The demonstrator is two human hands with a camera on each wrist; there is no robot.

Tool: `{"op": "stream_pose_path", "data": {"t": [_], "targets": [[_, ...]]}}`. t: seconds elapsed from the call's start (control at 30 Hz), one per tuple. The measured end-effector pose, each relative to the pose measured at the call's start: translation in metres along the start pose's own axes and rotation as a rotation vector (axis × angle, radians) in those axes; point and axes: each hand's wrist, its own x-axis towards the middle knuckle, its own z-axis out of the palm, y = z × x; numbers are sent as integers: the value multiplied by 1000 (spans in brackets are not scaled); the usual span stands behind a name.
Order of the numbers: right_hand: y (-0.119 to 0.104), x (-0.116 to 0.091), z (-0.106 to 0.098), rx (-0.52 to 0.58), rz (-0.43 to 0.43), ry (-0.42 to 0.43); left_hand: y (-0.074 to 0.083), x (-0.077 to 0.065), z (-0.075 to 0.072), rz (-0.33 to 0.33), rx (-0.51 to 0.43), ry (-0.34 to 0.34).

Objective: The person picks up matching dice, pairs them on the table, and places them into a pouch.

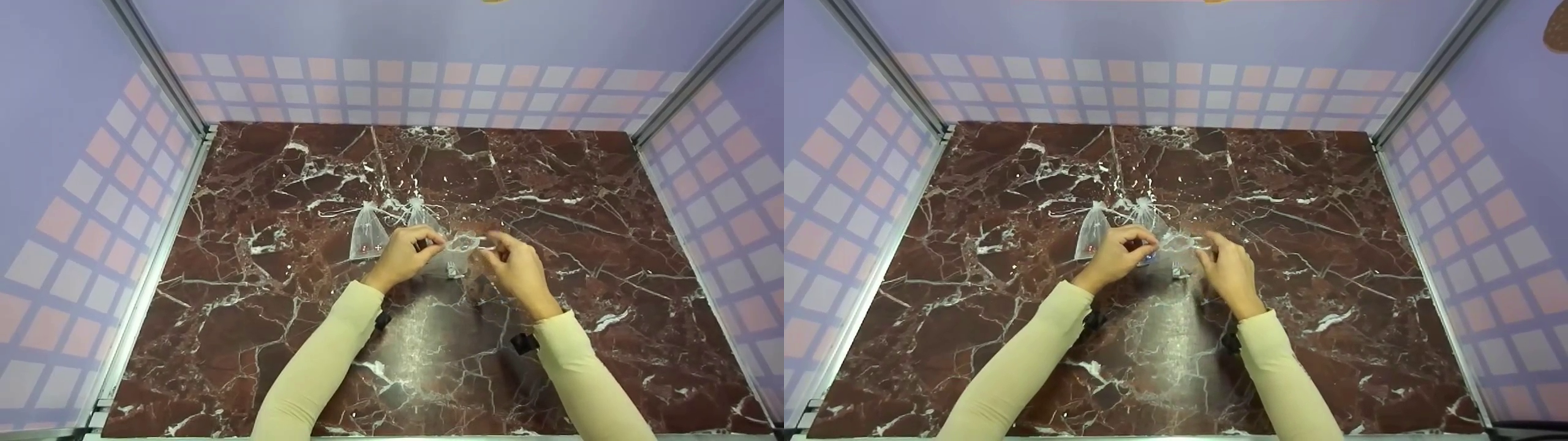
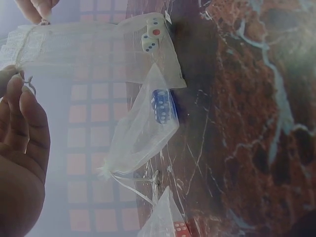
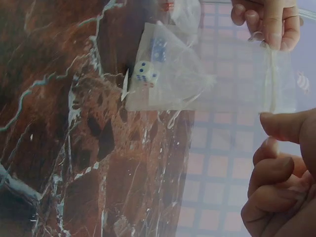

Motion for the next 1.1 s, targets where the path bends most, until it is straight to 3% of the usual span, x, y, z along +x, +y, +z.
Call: {"op": "stream_pose_path", "data": {"t": [0.3,0.43,0.6,0.7,0.87,1.1], "targets": [[6,-1,5,79,-170,91,-4,-3,-5,-11,-67,0],[6,-1,7,125,-172,106,-4,-3,-12,-77,-74,-73],[5,-2,8,161,-160,111,-3,-3,-17,-139,112,-263],[4,-1,8,170,-167,115,-3,-1,-18,-124,217,-317],[7,-1,6,163,-175,133,-5,0,-20,-63,244,-282],[14,3,-3,151,-125,162,-6,0,-28,-31,189,-259]]}}
